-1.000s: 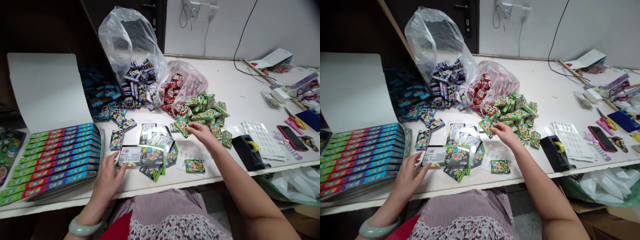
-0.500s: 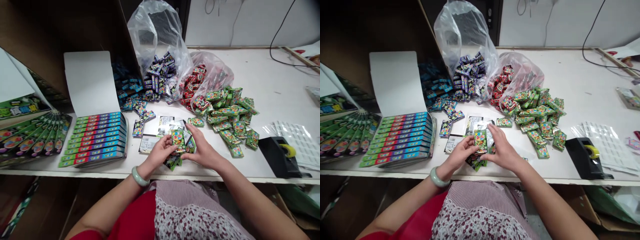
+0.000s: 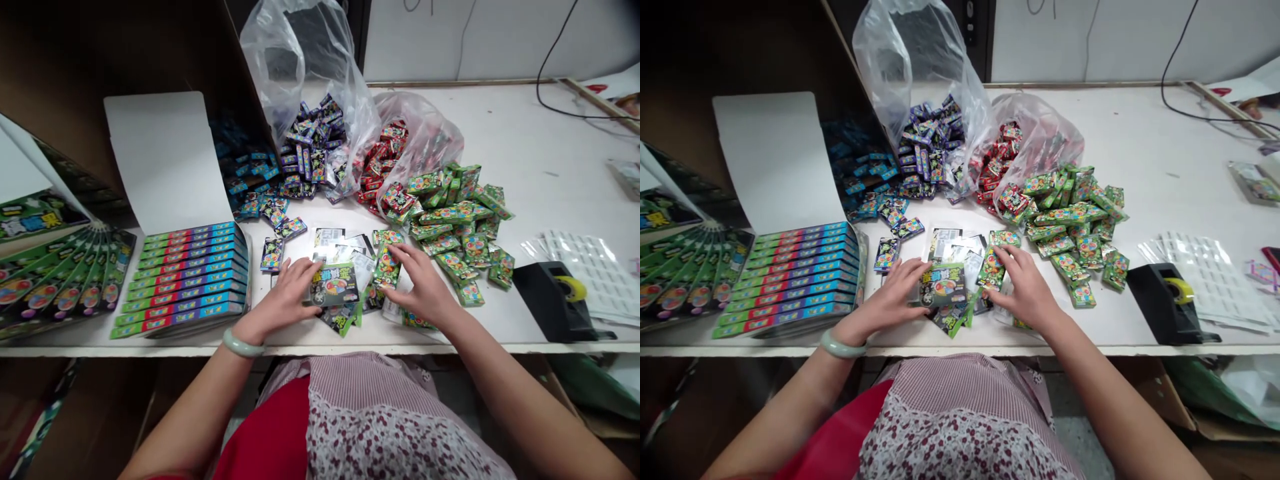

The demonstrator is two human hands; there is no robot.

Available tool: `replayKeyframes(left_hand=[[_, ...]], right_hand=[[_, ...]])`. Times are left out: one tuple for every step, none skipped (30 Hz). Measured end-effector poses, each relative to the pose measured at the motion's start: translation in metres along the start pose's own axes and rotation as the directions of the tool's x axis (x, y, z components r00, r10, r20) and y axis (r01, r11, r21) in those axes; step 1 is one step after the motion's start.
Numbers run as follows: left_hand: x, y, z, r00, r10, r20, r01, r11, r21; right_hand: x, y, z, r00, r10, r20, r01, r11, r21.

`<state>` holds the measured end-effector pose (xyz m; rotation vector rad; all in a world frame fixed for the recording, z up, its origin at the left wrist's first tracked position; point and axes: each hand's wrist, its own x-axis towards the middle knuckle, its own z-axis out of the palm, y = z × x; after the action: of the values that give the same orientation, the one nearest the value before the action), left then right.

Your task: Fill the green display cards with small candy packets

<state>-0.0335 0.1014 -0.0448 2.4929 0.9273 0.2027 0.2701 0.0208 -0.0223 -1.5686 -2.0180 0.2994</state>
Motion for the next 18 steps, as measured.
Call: replayKeyframes(left_hand=[[-0.001, 0.002, -0.003, 0.999, 0.006, -0.034, -0.006, 1.0, -0.002], [-0.002, 0.005, -0.005, 0.998, 0.019, -0.061, -0.019, 1.0, -0.012], [-0.003, 0.007, -0.008, 0.996, 0.036, -0.08, -0.039, 0.999, -0.025], [-0.003, 0.009, -0.01, 0.994, 0.057, -0.093, -0.061, 0.997, -0.038], [-0.003, 0.011, -0.012, 0.992, 0.079, -0.101, -0.084, 0.996, -0.045], [-0.004, 0.012, -0.013, 0.989, 0.097, -0.108, -0.102, 0.994, -0.044], [-0.004, 0.012, -0.013, 0.987, 0.11, -0.117, -0.114, 0.993, -0.036], [-0.004, 0.012, -0.014, 0.985, 0.116, -0.126, -0.12, 0.992, -0.024], [-0.005, 0.011, -0.014, 0.984, 0.119, -0.133, -0.122, 0.993, -0.012], [-0.006, 0.01, -0.014, 0.983, 0.12, -0.136, -0.121, 0.993, -0.003], [-0.006, 0.009, -0.014, 0.984, 0.12, -0.135, -0.122, 0.993, 0.0], [-0.007, 0.009, -0.014, 0.984, 0.122, -0.129, -0.124, 0.992, -0.001], [-0.008, 0.008, -0.015, 0.985, 0.126, -0.12, -0.127, 0.992, -0.006], [-0.009, 0.008, -0.016, 0.985, 0.13, -0.11, -0.132, 0.991, -0.014], [-0.01, 0.008, -0.016, 0.986, 0.134, -0.101, -0.138, 0.99, -0.026], [-0.01, 0.009, -0.017, 0.986, 0.138, -0.094, -0.143, 0.989, -0.041], [-0.011, 0.01, -0.018, 0.986, 0.142, -0.088, -0.148, 0.987, -0.058], [-0.011, 0.011, -0.019, 0.986, 0.149, -0.08, -0.155, 0.985, -0.075]], right_hand=[[0.0, -0.002, 0.0, 0.999, -0.01, -0.035, 0.009, 1.0, -0.028], [0.0, -0.004, 0.0, 0.998, -0.025, -0.057, 0.022, 0.998, -0.053], [0.001, -0.007, -0.001, 0.997, -0.044, -0.06, 0.04, 0.997, -0.072], [0.003, -0.011, -0.002, 0.997, -0.066, -0.041, 0.062, 0.995, -0.084], [0.005, -0.014, -0.004, 0.997, -0.083, -0.005, 0.082, 0.992, -0.094], [0.006, -0.018, -0.006, 0.995, -0.094, 0.042, 0.098, 0.99, -0.105], [0.007, -0.021, -0.007, 0.99, -0.103, 0.097, 0.115, 0.987, -0.117], [0.008, -0.024, -0.009, 0.98, -0.114, 0.161, 0.135, 0.983, -0.123], [0.008, -0.027, -0.011, 0.966, -0.125, 0.224, 0.156, 0.98, -0.124], [0.007, -0.029, -0.013, 0.95, -0.136, 0.28, 0.174, 0.978, -0.118], [0.007, -0.031, -0.016, 0.936, -0.145, 0.322, 0.189, 0.976, -0.108], [0.006, -0.032, -0.018, 0.925, -0.151, 0.349, 0.196, 0.976, -0.098], [0.005, -0.032, -0.021, 0.919, -0.15, 0.365, 0.196, 0.976, -0.091], [0.005, -0.031, -0.025, 0.916, -0.146, 0.373, 0.191, 0.978, -0.087], [0.005, -0.03, -0.028, 0.913, -0.145, 0.381, 0.189, 0.979, -0.081], [0.006, -0.028, -0.031, 0.905, -0.153, 0.396, 0.194, 0.979, -0.068], [0.007, -0.026, -0.034, 0.892, -0.17, 0.419, 0.209, 0.977, -0.048], [0.009, -0.024, -0.036, 0.875, -0.194, 0.444, 0.228, 0.973, -0.025]])
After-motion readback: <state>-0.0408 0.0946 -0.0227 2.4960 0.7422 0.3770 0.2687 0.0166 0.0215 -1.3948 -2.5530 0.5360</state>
